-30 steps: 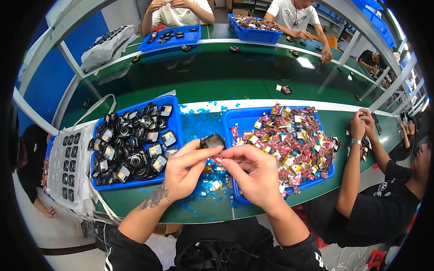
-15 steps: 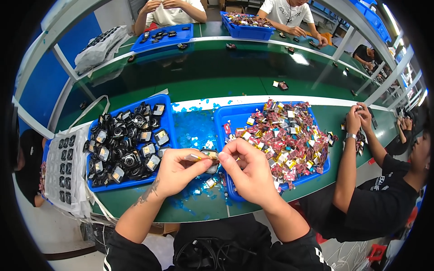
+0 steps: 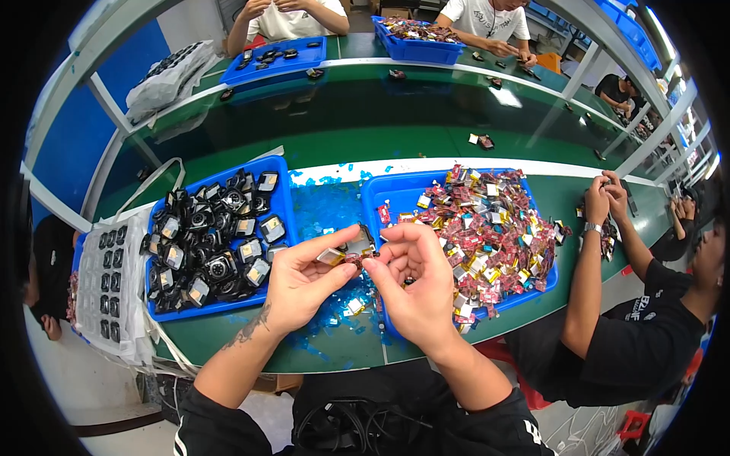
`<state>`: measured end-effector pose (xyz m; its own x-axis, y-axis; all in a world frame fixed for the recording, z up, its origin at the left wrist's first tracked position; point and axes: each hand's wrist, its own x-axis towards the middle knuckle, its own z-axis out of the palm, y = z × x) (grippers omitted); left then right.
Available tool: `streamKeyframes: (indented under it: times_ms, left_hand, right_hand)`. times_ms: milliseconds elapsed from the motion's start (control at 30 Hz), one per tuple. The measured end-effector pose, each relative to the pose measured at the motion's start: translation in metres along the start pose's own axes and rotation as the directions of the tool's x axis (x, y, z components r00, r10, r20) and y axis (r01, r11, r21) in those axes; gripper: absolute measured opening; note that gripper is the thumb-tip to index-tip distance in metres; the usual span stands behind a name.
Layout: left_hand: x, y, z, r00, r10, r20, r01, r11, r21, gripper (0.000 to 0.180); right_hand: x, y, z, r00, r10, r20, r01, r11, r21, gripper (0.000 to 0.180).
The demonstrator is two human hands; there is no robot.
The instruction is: The recorder is assembling small electronic components at a factory workstation.
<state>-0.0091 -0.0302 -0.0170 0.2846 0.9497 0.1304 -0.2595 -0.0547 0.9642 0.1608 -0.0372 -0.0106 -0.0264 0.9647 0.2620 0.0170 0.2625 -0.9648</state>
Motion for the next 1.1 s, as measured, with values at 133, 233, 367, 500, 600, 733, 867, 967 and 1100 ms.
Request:
streamKeyframes:
  times_ms: [133, 233, 367, 500, 600, 733, 867, 967, 1100]
  left_hand:
    - [0.000, -0.005, 0.005, 0.999, 0.031, -0.038, -0.032, 0.999, -0.014, 0.040]
    - [-0.001, -0.002, 0.004, 0.999, -0.025, -0.033, 0.021, 0.995, -0.098, 0.049]
    - [-0.003, 0.000, 0.004, 0.995, 0.056, -0.080, -0.064, 0.993, -0.103, 0.062]
    - [0.004, 0.019, -0.014, 0.977, 0.211, -0.021, -0.164, 0.816, 0.555, 0.070]
    - [0.016, 0.021, -0.069, 0.962, 0.270, -0.028, 0.027, 0.005, 1.000, 0.040]
    - [0.007, -0.008, -0.101, 0.921, 0.388, 0.031, 0.087, -0.283, 0.955, 0.036]
    - [0.013, 0.003, -0.095, 0.970, 0.203, -0.133, 0.148, -0.061, 0.987, 0.033]
    - [0.008, 0.007, -0.096, 0.972, 0.176, -0.157, 0.168, -0.048, 0.985, 0.025]
    - [0.015, 0.013, -0.094, 0.938, 0.341, -0.066, 0.017, 0.144, 0.989, 0.020]
  right_hand:
    - [-0.003, 0.006, 0.002, 0.995, -0.094, -0.027, 0.092, 0.992, -0.083, 0.035]
    - [-0.001, 0.007, 0.008, 0.995, -0.083, -0.056, 0.076, 0.991, -0.113, 0.038]
    - [0.008, -0.003, 0.016, 0.996, -0.086, 0.009, 0.086, 0.968, -0.234, 0.046]
    - [0.039, -0.015, 0.005, 0.975, 0.029, 0.222, 0.049, 0.939, -0.340, 0.051]
    - [0.121, -0.018, -0.007, 0.863, 0.133, 0.488, 0.118, 0.886, -0.449, 0.050]
    - [0.225, 0.037, -0.005, 0.922, 0.228, 0.314, 0.054, 0.726, -0.686, 0.049]
    - [0.255, 0.100, -0.011, 0.941, 0.335, 0.049, -0.207, 0.684, -0.699, 0.063]
    - [0.246, 0.103, -0.014, 0.954, 0.293, 0.064, -0.132, 0.601, -0.788, 0.050]
    - [0.234, 0.061, -0.044, 0.978, 0.105, 0.180, 0.086, 0.581, -0.809, 0.022]
